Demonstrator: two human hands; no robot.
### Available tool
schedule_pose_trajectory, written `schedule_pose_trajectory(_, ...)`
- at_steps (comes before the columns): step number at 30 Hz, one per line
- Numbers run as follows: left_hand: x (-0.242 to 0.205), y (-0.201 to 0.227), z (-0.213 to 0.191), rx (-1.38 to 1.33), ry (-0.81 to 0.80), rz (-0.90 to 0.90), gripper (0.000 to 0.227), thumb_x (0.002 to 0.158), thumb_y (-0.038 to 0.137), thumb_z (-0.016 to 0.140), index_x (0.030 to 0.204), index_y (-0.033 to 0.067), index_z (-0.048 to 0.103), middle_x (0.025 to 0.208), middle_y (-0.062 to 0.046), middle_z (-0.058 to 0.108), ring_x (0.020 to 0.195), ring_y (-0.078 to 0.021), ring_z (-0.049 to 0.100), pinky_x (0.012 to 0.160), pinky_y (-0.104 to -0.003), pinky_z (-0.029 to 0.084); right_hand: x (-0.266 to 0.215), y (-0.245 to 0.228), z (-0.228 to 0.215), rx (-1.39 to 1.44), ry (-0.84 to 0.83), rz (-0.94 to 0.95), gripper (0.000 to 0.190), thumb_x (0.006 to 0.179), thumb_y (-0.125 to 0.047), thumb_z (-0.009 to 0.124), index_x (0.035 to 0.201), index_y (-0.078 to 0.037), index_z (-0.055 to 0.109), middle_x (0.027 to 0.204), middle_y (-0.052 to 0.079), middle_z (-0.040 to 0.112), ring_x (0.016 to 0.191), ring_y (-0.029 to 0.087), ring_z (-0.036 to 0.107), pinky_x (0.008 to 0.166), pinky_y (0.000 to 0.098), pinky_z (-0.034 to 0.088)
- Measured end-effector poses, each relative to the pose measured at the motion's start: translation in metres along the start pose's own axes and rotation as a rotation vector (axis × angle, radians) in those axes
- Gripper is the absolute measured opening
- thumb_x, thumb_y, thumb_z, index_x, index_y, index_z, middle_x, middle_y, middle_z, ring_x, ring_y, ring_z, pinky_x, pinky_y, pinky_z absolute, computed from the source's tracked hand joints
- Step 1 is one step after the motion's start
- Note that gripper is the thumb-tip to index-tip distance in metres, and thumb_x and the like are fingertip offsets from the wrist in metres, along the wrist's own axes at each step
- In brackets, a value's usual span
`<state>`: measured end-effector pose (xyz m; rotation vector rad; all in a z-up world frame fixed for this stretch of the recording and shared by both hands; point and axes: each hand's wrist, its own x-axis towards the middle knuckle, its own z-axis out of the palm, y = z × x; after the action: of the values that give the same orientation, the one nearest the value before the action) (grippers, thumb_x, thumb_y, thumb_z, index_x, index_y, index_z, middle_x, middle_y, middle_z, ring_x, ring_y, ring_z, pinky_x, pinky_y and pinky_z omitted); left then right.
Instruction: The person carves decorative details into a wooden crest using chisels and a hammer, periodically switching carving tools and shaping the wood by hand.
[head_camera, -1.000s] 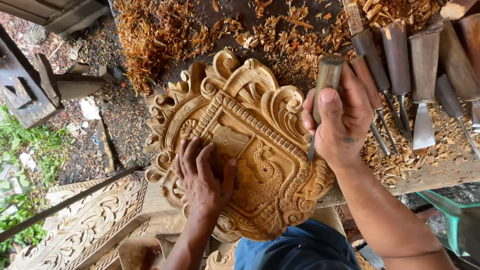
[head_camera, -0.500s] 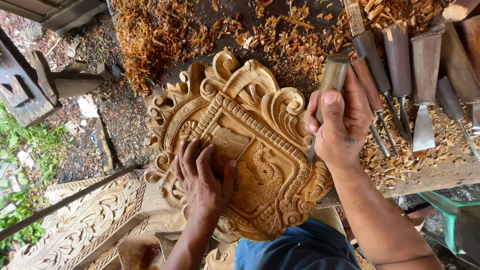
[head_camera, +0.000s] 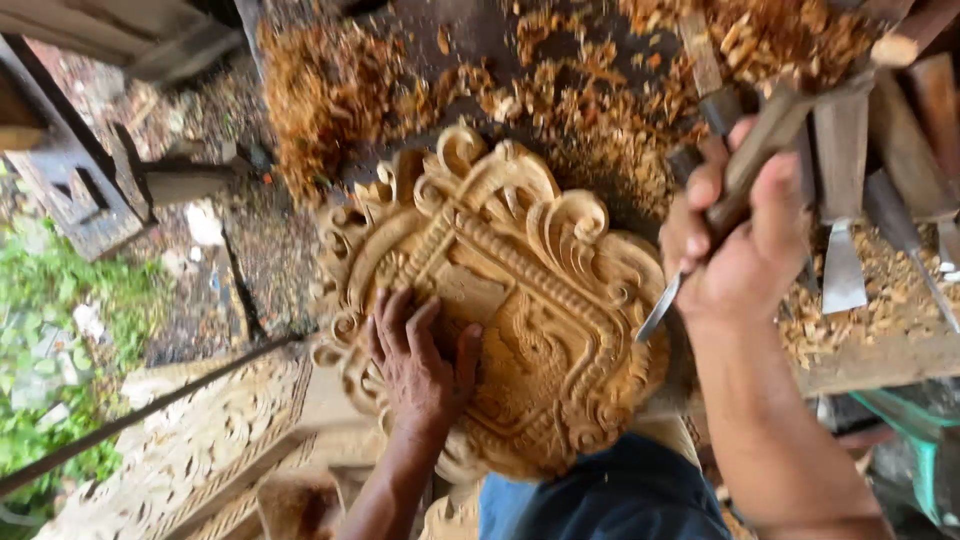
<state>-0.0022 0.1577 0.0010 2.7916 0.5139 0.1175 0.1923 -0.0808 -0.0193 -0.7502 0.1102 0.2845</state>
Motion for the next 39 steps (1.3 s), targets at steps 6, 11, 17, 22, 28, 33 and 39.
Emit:
schedule_pose_trajectory(6,-0.001,0.001,-0.002,0.016,0.007,0.028,0.054,0.094,0.04,0.069,0.134,0.0065,0.052,0.148,-0.022,0.045,0.147,-0.0433,0.033,0.123,-0.057,0.02,-0.01,0.023,-0.002,-0.123,0.084,-0.022,0.051,0.114,-0.057,0.053,0.131,-0.01,0.061,0.081,0.005,0.059,0.051,0.012,0.05,0.041,0.0263,0.038)
schedule_pose_trajectory(11,-0.002,0.001,-0.003,0.033,-0.014,0.03,0.055,0.096,0.041,0.068,0.134,0.0059,0.052,0.148,-0.023,0.044,0.147,-0.0436,0.033,0.124,-0.057,0.021,-0.013,0.023,-0.009,-0.067,0.131,0.015,0.055,0.111,-0.062,0.051,0.13,-0.011,0.062,0.078,0.002,0.053,0.051,0.012,0.044,0.043,0.0257,0.034)
schedule_pose_trajectory(17,-0.002,0.001,-0.003,0.043,-0.003,0.037,0.053,0.097,0.042,0.067,0.134,0.0063,0.052,0.149,-0.022,0.045,0.147,-0.0434,0.034,0.124,-0.056,0.022,-0.01,0.024,-0.008,-0.081,0.135,0.028,0.054,0.111,-0.062,0.053,0.129,-0.011,0.062,0.077,0.003,0.052,0.05,0.012,0.042,0.042,0.0262,0.031)
schedule_pose_trajectory(22,-0.003,0.001,-0.003,0.042,-0.006,0.033,0.053,0.097,0.041,0.067,0.134,0.0063,0.052,0.148,-0.022,0.045,0.147,-0.0437,0.034,0.124,-0.057,0.022,-0.013,0.024,-0.006,-0.085,0.125,0.032,0.055,0.109,-0.063,0.053,0.129,-0.012,0.062,0.076,0.002,0.052,0.049,0.011,0.041,0.041,0.0265,0.031)
schedule_pose_trajectory(28,-0.004,0.001,-0.003,0.04,-0.009,0.036,0.053,0.098,0.04,0.067,0.135,0.006,0.052,0.148,-0.023,0.045,0.148,-0.0438,0.034,0.125,-0.057,0.022,-0.018,0.025,-0.01,-0.062,0.114,-0.002,0.055,0.11,-0.064,0.053,0.125,-0.012,0.063,0.075,0.0,0.05,0.048,0.01,0.04,0.042,0.0256,0.03)
schedule_pose_trajectory(33,-0.003,0.0,-0.003,0.042,-0.024,0.031,0.053,0.097,0.04,0.067,0.135,0.0058,0.051,0.148,-0.024,0.045,0.148,-0.0442,0.033,0.125,-0.057,0.022,-0.024,0.024,-0.012,-0.095,0.124,-0.062,0.058,0.108,-0.068,0.051,0.124,-0.014,0.064,0.072,-0.002,0.049,0.044,0.009,0.037,0.038,0.0254,0.026)
schedule_pose_trajectory(39,-0.007,-0.001,0.003,0.03,-0.009,0.015,0.054,0.099,0.041,0.067,0.137,0.0066,0.051,0.151,-0.023,0.043,0.15,-0.0445,0.032,0.126,-0.057,0.021,-0.032,0.031,-0.016,-0.033,0.172,-0.048,0.056,0.105,-0.065,0.048,0.121,-0.013,0.059,0.073,-0.002,0.047,0.046,0.009,0.034,0.041,0.0239,0.025)
